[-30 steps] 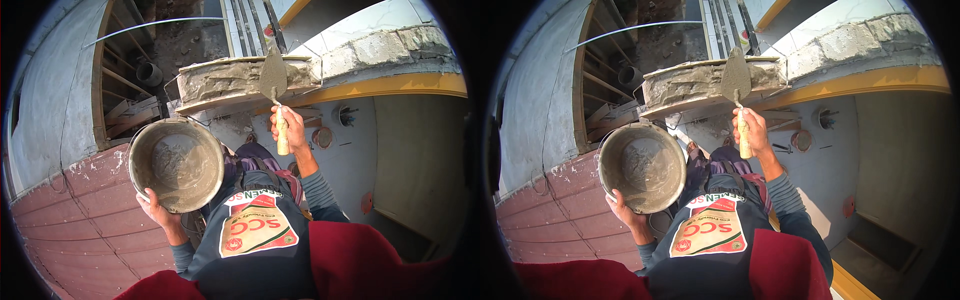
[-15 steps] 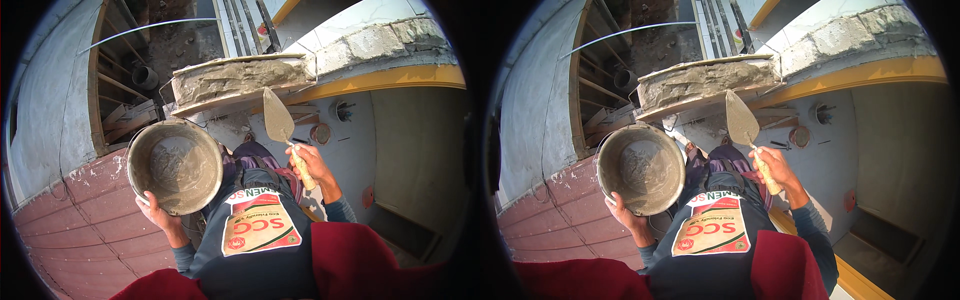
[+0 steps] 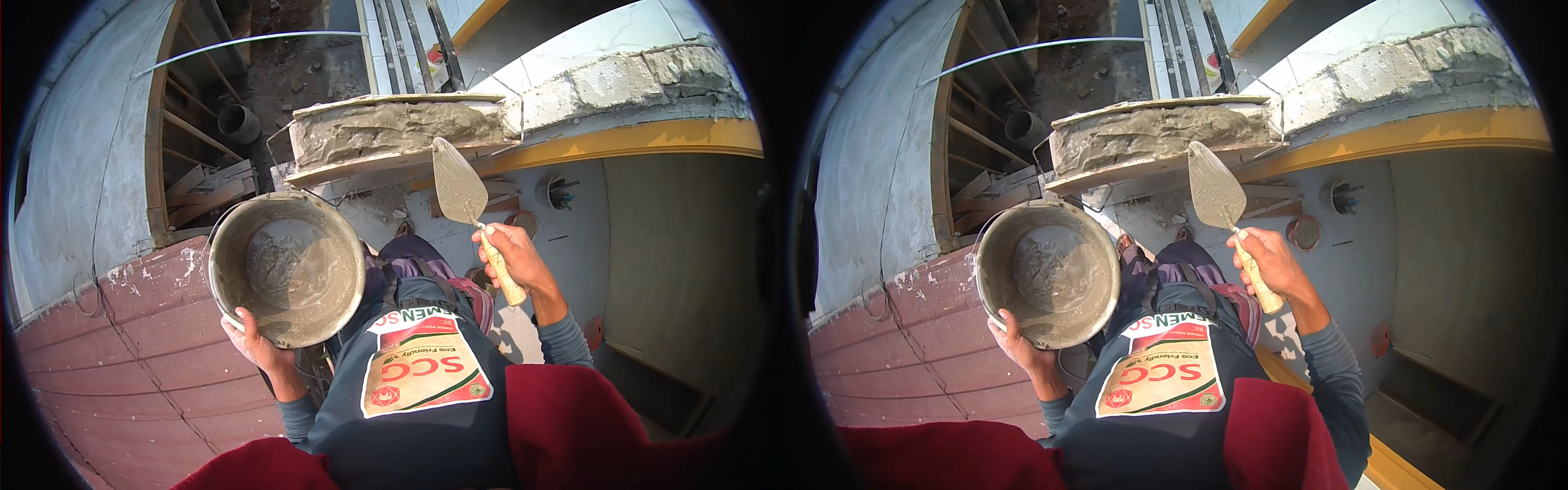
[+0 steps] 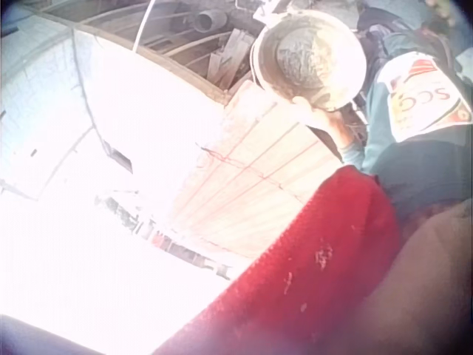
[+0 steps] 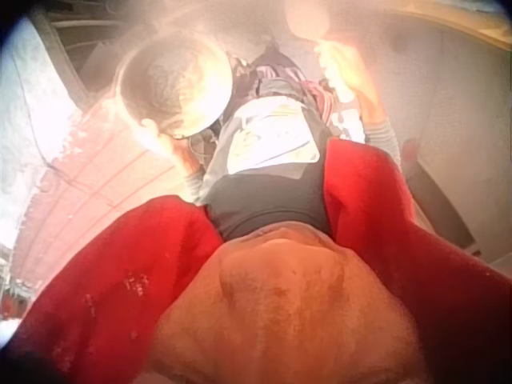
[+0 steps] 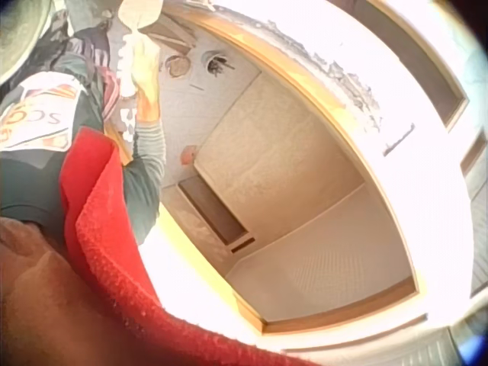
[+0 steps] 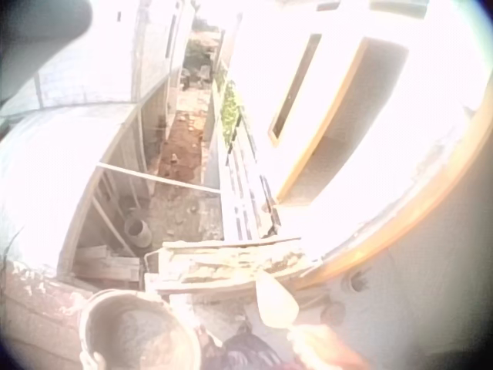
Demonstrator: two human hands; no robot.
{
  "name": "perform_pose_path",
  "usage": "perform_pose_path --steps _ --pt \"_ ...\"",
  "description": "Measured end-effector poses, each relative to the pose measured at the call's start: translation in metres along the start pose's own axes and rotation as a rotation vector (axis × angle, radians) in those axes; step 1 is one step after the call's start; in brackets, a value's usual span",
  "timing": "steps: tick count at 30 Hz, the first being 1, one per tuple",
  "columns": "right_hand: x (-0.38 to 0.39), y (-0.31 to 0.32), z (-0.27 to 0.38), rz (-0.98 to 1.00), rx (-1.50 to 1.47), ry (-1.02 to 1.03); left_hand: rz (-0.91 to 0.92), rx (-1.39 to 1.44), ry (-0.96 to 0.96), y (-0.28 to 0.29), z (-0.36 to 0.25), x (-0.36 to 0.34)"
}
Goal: The person applies mortar to the side and top of a brick using a trowel, then places a small wooden board against the mortar and continues spreading mortar along the top edge.
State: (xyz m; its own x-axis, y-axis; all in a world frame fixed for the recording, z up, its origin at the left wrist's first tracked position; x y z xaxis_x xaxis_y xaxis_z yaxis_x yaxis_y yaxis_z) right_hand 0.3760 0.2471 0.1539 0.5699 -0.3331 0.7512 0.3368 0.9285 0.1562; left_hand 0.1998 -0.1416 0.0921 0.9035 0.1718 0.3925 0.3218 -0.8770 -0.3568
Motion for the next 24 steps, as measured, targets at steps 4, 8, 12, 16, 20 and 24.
perform_pose_path --steps 4,8,12,16,20,24 --pt "-0.016 -0.036 0.021 0.116 -0.011 0.036 -0.028 -0.034 -0.015 0.000 -0.002 0.001" --pt "-0.022 -0.050 0.052 0.112 0.236 0.164 -0.028 0.033 0.004 0.001 -0.001 -0.001" --pt "-0.031 -0.043 0.067 -0.249 0.743 0.651 0.002 0.033 0.005 0.000 -0.001 -0.003" --pt "-0.042 -0.037 0.076 -0.473 1.121 0.852 -0.014 0.031 0.014 -0.003 -0.003 0.000" --pt "-0.040 -0.026 0.088 -0.478 1.208 0.865 0.006 0.009 0.003 0.004 0.001 -0.005" --pt "-0.036 -0.015 0.102 -0.445 1.243 0.891 -0.015 -0.008 0.006 -0.001 -0.002 -0.002"
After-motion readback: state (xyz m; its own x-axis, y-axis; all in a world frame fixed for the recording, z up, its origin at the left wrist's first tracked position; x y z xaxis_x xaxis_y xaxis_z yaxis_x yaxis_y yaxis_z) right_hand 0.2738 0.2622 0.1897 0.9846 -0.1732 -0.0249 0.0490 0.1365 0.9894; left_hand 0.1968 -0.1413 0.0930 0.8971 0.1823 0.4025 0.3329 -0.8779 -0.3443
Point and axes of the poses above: each hand's wrist, its own x-axis away from the middle knuckle, its own y-axis out of the back of the hand, z = x × y, the point moved 2 cm from there along -x, towards the middle knuckle, and after that the axes turned 10 degrees about x, right-handed, at the moved point
